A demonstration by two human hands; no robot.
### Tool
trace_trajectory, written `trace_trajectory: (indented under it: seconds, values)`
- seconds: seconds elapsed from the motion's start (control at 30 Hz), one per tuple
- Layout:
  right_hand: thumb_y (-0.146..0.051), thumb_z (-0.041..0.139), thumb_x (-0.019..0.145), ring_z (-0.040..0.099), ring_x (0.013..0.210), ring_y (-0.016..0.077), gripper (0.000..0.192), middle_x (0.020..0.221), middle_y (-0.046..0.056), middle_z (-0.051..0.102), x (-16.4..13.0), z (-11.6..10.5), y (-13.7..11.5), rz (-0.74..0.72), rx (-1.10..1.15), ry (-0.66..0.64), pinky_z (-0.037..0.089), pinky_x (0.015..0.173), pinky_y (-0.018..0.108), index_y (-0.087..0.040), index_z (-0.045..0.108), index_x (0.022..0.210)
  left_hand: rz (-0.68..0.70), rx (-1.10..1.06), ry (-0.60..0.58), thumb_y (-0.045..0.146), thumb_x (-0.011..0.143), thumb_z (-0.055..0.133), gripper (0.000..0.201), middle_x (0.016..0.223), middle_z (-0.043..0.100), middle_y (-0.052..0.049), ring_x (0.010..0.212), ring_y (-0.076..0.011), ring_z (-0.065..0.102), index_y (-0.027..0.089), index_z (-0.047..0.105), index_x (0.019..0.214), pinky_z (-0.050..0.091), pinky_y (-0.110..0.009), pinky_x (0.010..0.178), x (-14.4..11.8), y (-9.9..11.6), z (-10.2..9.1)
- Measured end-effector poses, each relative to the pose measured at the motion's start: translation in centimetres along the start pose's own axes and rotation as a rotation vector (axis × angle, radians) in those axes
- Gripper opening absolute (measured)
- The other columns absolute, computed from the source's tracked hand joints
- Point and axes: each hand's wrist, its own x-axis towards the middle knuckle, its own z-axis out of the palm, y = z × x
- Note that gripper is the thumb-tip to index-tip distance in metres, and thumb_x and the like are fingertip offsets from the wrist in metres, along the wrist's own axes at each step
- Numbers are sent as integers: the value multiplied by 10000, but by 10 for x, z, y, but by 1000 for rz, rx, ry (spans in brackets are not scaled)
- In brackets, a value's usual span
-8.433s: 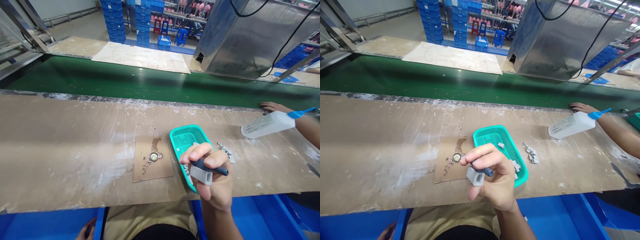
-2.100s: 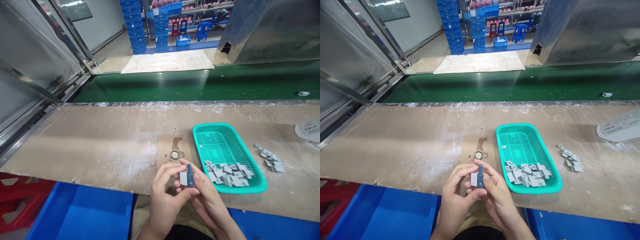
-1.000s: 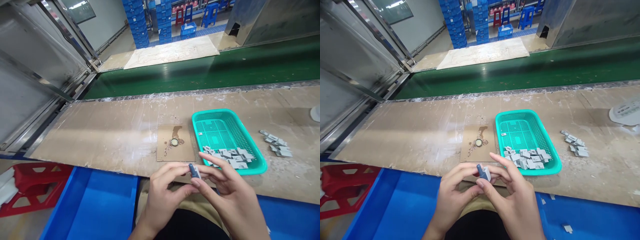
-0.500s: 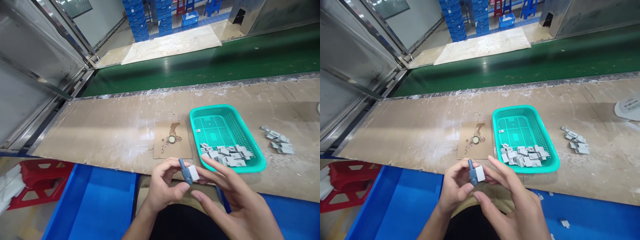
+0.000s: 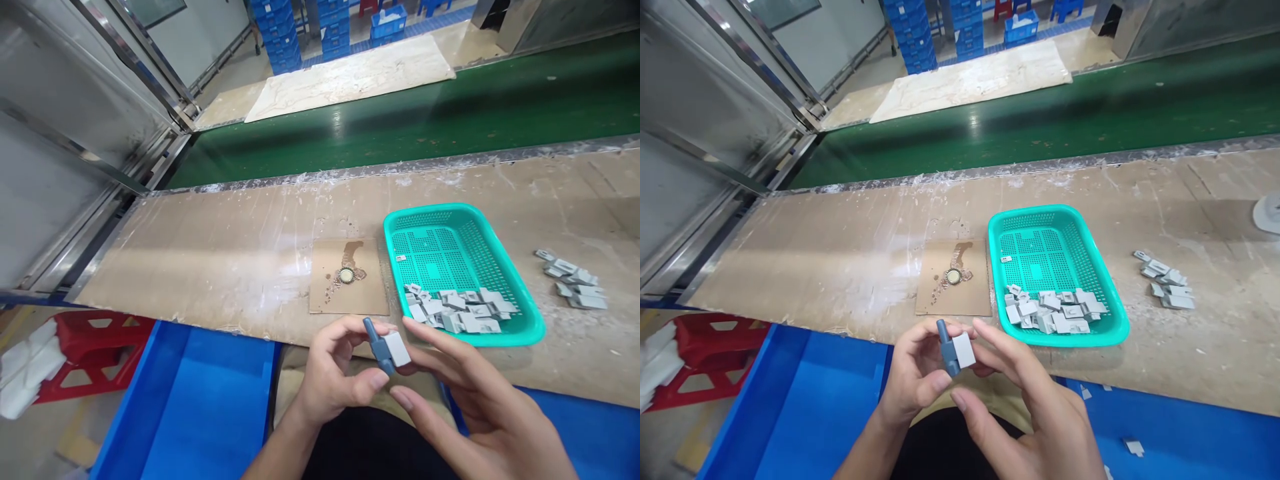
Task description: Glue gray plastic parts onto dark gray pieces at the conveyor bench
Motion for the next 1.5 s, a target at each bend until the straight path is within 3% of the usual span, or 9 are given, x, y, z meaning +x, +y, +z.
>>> trace_trajectory:
  seconds: [0.23, 0.5, 0.7, 0.87, 1.5]
  values:
    - [-299, 628, 849, 667, 964, 179, 300, 1122, 3, 675, 8, 0, 1, -2, -10, -18, 564, 808, 199, -308, 622, 1149, -22, -89, -15, 309, 679, 757, 362, 1029, 687, -68, 989, -233, 624, 210, 663, 1014, 475, -372, 923, 0, -2, 0]
    - [-252, 635, 843, 679, 898, 127, 241, 1057, -32, 689, 13, 4, 1, -22, 66, 8, 560, 787, 158, -326, 612, 1071, -28, -103, -24, 316, 731, 716, 370, 1051, 673, -63, 988, -207, 619, 230, 638, 1082, 483, -314, 888, 2, -2, -2]
    - [-236, 648, 825, 696, 797, 115, 229, 916, -46, 710, 15, 5, -2, -69, -10, 65, 554, 710, 109, -320, 626, 1038, 169, 239, 52, 340, 613, 814, 619, 1107, 576, -59, 965, -186, 577, 271, 587, 1184, 489, -303, 876, -1, 3, -9]
    - [-260, 636, 833, 699, 768, 121, 227, 905, -41, 717, 16, 6, -1, -61, -84, 50, 551, 678, 104, -315, 637, 1053, 226, 472, 54, 341, 608, 811, 635, 1119, 574, -52, 1045, -206, 546, 319, 582, 1201, 462, -339, 934, -1, 13, -13]
    - [-270, 627, 834, 695, 791, 140, 213, 935, -21, 713, 13, 10, 4, -146, -262, 82, 551, 663, 115, -281, 616, 1047, 185, 476, -12, 331, 604, 819, 635, 1099, 568, -36, 1008, -184, 569, 324, 593, 1198, 484, -305, 909, 4, 22, -24]
